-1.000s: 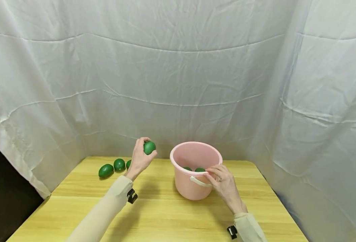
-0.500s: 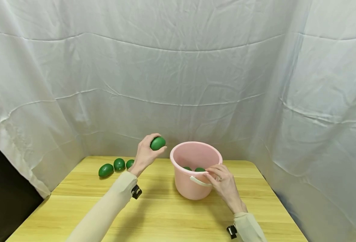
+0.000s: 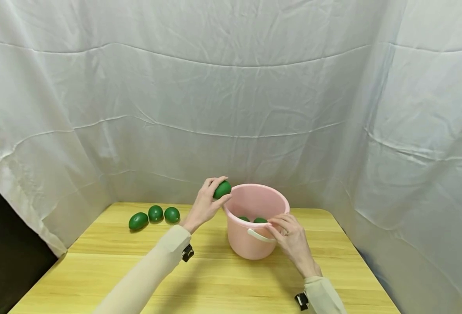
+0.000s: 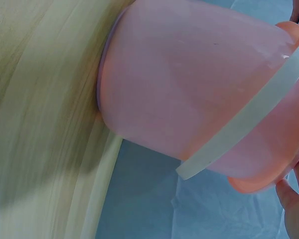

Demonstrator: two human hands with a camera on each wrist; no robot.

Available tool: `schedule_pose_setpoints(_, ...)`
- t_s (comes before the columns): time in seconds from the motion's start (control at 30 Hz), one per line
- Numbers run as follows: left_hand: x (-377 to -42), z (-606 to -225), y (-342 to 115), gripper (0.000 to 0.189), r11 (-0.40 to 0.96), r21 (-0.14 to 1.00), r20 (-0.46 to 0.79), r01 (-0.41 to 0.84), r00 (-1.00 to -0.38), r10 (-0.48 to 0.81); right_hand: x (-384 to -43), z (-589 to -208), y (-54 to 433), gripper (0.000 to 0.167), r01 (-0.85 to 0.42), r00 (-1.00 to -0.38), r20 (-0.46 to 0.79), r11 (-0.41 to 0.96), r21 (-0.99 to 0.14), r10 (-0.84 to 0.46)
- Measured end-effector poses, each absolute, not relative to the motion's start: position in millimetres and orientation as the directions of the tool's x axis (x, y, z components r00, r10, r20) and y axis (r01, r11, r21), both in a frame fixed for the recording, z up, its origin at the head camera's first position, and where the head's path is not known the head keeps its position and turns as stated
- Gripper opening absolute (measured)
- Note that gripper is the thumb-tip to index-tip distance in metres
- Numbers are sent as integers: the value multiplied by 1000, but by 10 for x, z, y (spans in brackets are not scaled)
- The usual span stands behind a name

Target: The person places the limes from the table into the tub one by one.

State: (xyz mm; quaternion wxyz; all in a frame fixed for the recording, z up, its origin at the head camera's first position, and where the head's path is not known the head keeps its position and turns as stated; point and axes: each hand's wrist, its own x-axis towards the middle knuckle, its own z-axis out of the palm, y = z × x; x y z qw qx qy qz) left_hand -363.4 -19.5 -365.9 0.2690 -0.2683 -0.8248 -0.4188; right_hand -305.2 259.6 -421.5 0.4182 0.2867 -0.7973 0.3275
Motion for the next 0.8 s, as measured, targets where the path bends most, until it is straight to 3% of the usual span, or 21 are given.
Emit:
schedule_pose_setpoints(0.2, -3600, -3731, -74, 51, 489, 565, 619, 665, -733, 281, -3064, -4217, 2583, 25, -741, -467, 865, 615, -270, -183)
schedule_pose_setpoints(0.6, -3578, -3803, -2, 63, 604, 443, 566, 662, -729, 384, -3069, -4218, 2587, 25, -749, -461, 866, 608, -263, -193)
schedule_pose_setpoints(0.8, -3617, -3794, 19, 61, 593, 427, 557, 682, -715, 422, -3070, -4224, 2594, 27, -743, -461, 868, 616, -261, -188)
